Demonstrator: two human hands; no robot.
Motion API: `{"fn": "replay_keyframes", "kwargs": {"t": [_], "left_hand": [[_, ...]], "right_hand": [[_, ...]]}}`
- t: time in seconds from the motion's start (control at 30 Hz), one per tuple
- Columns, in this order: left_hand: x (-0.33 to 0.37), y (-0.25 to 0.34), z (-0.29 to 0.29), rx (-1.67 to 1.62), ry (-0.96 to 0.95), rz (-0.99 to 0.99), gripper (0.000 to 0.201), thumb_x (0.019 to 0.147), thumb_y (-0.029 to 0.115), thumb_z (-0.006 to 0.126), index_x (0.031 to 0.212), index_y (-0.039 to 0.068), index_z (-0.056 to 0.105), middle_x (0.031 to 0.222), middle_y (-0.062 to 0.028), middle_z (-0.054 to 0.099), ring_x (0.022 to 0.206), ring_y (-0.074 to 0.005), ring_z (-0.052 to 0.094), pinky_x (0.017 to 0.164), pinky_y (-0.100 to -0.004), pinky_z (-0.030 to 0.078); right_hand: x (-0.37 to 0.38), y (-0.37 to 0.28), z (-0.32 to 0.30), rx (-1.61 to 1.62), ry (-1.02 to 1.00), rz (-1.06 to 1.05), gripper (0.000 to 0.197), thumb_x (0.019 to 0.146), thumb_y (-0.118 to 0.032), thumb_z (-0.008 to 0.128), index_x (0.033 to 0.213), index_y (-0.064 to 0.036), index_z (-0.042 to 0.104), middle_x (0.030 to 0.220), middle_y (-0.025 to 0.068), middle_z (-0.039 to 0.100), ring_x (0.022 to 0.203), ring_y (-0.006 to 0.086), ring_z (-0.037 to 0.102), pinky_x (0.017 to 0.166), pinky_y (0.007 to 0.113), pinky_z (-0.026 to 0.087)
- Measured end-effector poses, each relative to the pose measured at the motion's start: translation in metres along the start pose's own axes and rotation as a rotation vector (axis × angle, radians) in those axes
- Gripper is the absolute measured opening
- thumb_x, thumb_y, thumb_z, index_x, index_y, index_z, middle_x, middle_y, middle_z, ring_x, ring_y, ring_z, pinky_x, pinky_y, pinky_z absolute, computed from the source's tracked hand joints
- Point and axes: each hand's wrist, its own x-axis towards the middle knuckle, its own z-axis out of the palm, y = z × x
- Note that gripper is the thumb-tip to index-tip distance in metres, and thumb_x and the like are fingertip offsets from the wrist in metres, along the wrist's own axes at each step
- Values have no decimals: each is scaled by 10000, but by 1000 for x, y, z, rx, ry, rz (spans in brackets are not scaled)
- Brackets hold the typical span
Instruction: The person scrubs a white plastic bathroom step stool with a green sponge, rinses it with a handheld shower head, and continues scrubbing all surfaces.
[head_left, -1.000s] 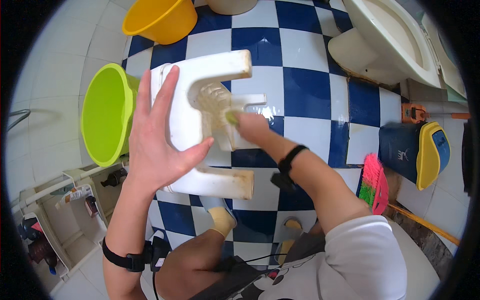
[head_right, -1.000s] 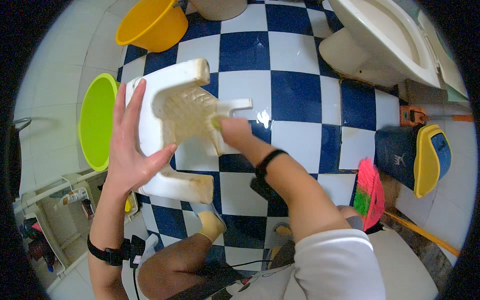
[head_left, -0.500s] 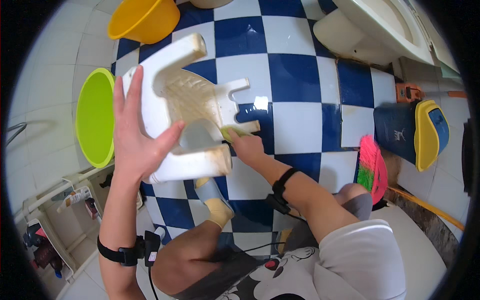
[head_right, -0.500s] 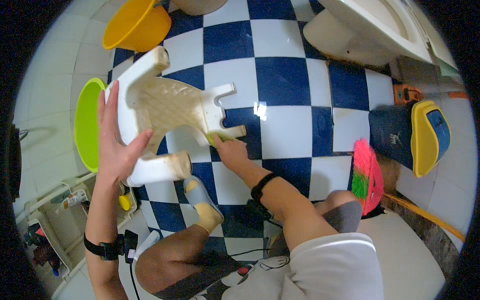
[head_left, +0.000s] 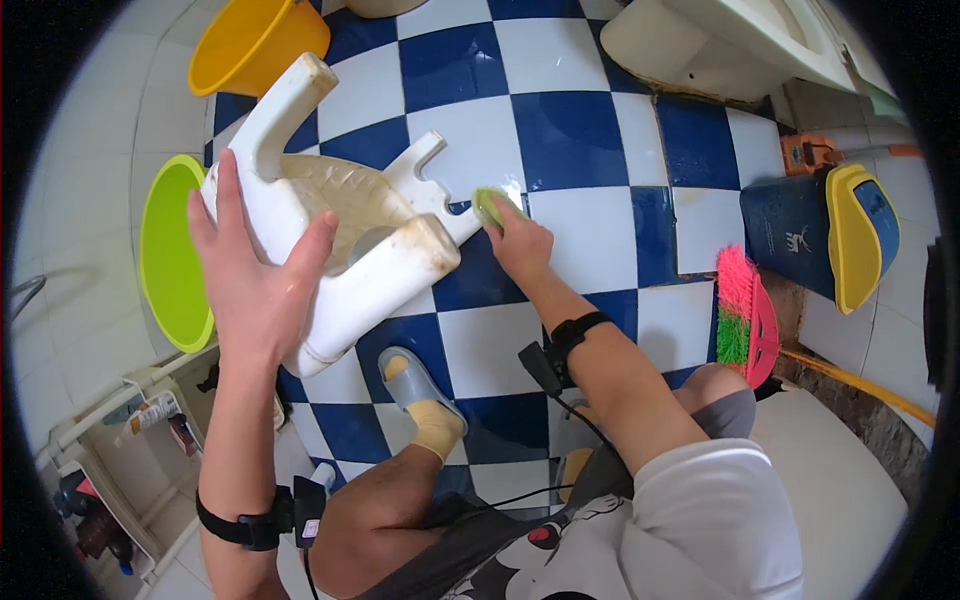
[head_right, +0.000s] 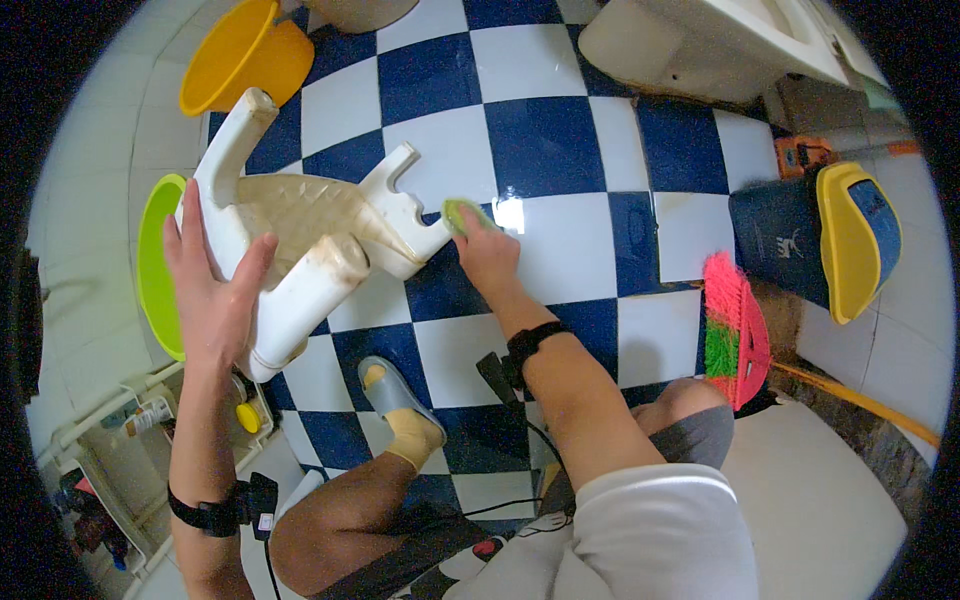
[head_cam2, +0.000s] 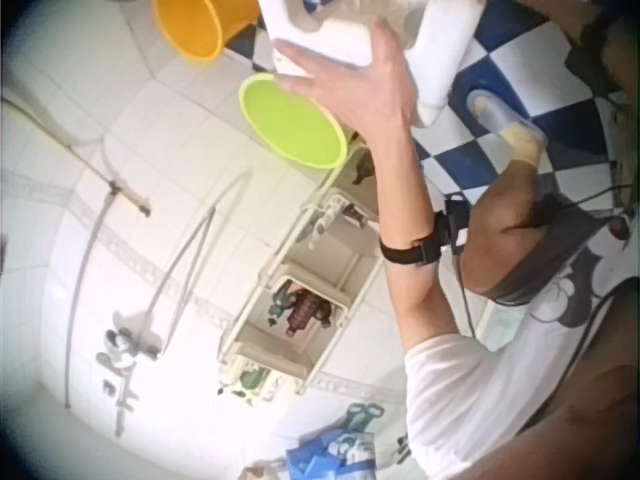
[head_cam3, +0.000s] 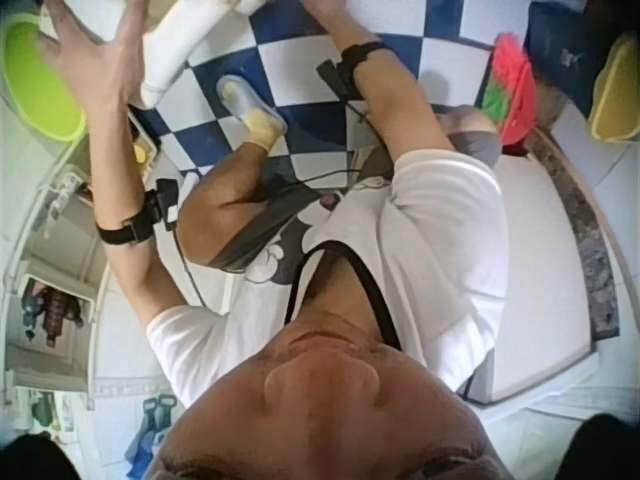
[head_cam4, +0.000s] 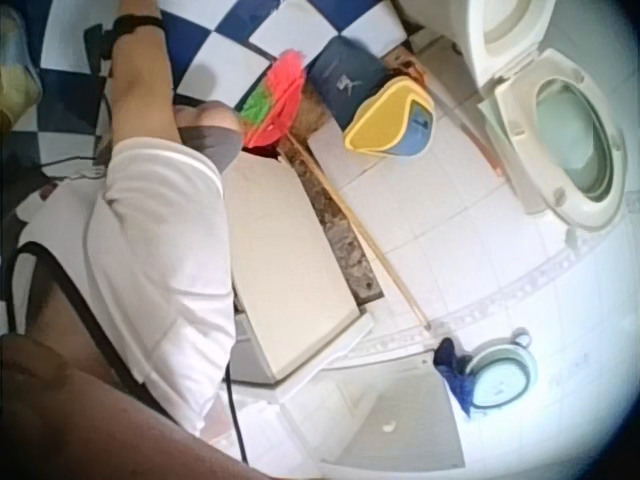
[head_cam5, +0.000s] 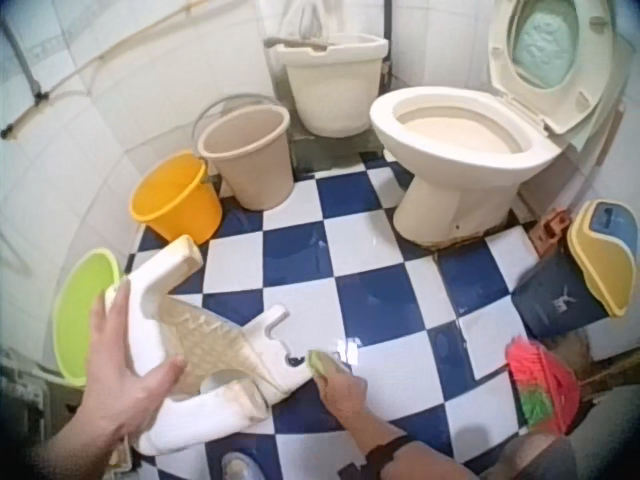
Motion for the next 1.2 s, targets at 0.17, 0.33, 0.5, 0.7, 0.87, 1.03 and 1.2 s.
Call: {"fn": "replay_keyframes", "kwargs": {"t": [0.17, 0.33, 0.5, 0.7, 0.87, 1.03, 1.2], "left_hand": [[2, 13, 3, -3, -19, -6, 1026, 748, 453, 781, 1593, 140, 290, 1562, -384, 202, 1453, -491, 316, 1150, -491, 351], [5, 12, 4, 17, 8, -37, 1028, 744, 472, 776, 1593, 146, 295, 1564, -379, 201, 1409, -502, 385, 1133, -488, 377], [8, 15, 6, 12, -4, -86, 1028, 746, 483, 767, 1591, 132, 297, 1560, -385, 206, 1408, -502, 387, 1131, -486, 379], [11, 15, 5, 18, 16, -114, 1045, 740, 502, 764, 1588, 108, 299, 1556, -390, 209, 1411, -504, 380, 1132, -482, 378], [11, 12, 7, 31, 22, -101, 1047, 740, 506, 763, 1587, 99, 300, 1560, -385, 210, 1433, -490, 353, 1145, -479, 357], [9, 12, 4, 2, 5, -96, 1044, 745, 492, 768, 1584, 88, 298, 1571, -368, 211, 1479, -476, 265, 1166, -482, 322], [8, 5, 4, -49, 5, -76, 1044, 746, 478, 781, 1580, 79, 297, 1577, -359, 209, 1499, -460, 227, 1178, -484, 299]], "right_hand": [[7, -11, -7, 100, -464, -255, 472, 894, -320, 655, 1353, -236, 580, 972, 139, 740, 876, 362, 723, 760, 491, 576], [18, -11, 4, 141, 0, 126, 494, 847, -233, 713, 1328, -241, 601, 890, 144, 735, 825, 356, 725, 727, 491, 577], [27, 12, -2, 76, -503, -287, 435, 875, -249, 672, 1306, -268, 617, 906, 136, 736, 804, 339, 724, 717, 454, 584], [37, 9, -6, 18, 1, 29, 461, 864, -339, 715, 1294, -199, 624, 874, 135, 736, 775, 357, 702, 676, 469, 554], [-2, 9, 16, 136, -261, -350, 474, 898, -289, 681, 1356, -265, 560, 965, 123, 725, 869, 351, 704, 741, 467, 561], [-35, 38, 9, -119, -582, -315, 488, 916, -290, 663, 1382, -253, 522, 979, 122, 726, 883, 348, 710, 753, 472, 563], [-25, 33, 4, -1, -478, -306, 494, 907, -291, 683, 1379, -258, 541, 1018, 107, 728, 856, 343, 707, 730, 454, 563]]}}
